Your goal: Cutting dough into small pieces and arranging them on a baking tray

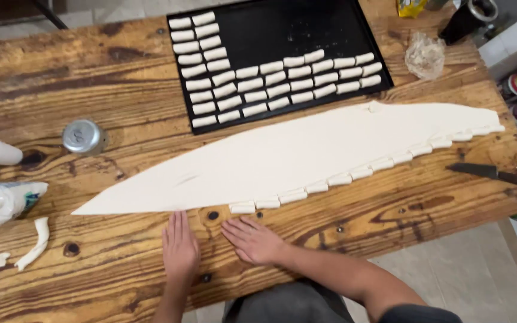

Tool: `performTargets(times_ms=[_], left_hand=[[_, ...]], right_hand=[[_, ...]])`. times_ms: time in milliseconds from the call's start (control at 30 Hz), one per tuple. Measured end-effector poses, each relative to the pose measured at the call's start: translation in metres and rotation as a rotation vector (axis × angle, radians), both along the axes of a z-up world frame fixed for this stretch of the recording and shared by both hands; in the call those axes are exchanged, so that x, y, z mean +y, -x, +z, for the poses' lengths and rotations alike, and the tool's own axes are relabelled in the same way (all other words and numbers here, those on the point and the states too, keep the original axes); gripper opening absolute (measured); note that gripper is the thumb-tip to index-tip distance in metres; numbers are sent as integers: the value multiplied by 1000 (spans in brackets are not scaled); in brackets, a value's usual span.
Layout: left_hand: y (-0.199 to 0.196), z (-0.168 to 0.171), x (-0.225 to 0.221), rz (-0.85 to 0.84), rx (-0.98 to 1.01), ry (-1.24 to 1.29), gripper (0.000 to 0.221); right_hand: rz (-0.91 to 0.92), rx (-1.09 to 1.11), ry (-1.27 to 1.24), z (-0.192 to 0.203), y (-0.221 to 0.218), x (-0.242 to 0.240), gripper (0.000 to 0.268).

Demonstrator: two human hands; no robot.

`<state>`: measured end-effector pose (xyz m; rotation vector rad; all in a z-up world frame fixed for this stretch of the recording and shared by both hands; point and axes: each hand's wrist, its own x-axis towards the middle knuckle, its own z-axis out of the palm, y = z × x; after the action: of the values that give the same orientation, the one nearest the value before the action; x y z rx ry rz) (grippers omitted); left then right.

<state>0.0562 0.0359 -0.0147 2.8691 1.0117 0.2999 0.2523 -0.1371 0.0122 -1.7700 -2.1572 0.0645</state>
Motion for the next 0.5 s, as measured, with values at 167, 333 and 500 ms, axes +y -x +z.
performTargets(times_ms=[167,333,500], left_hand=[[103,-95,-18,-43,89,76,62],[88,-96,9,456,896,598,27],[-100,68,-7,648,-210,1110,33]], right_hand=[[118,228,15,-4,-33,-73,40],[-3,484,132,4,-66,-84,22],[-729,1451,757,30,-151,-101,72]])
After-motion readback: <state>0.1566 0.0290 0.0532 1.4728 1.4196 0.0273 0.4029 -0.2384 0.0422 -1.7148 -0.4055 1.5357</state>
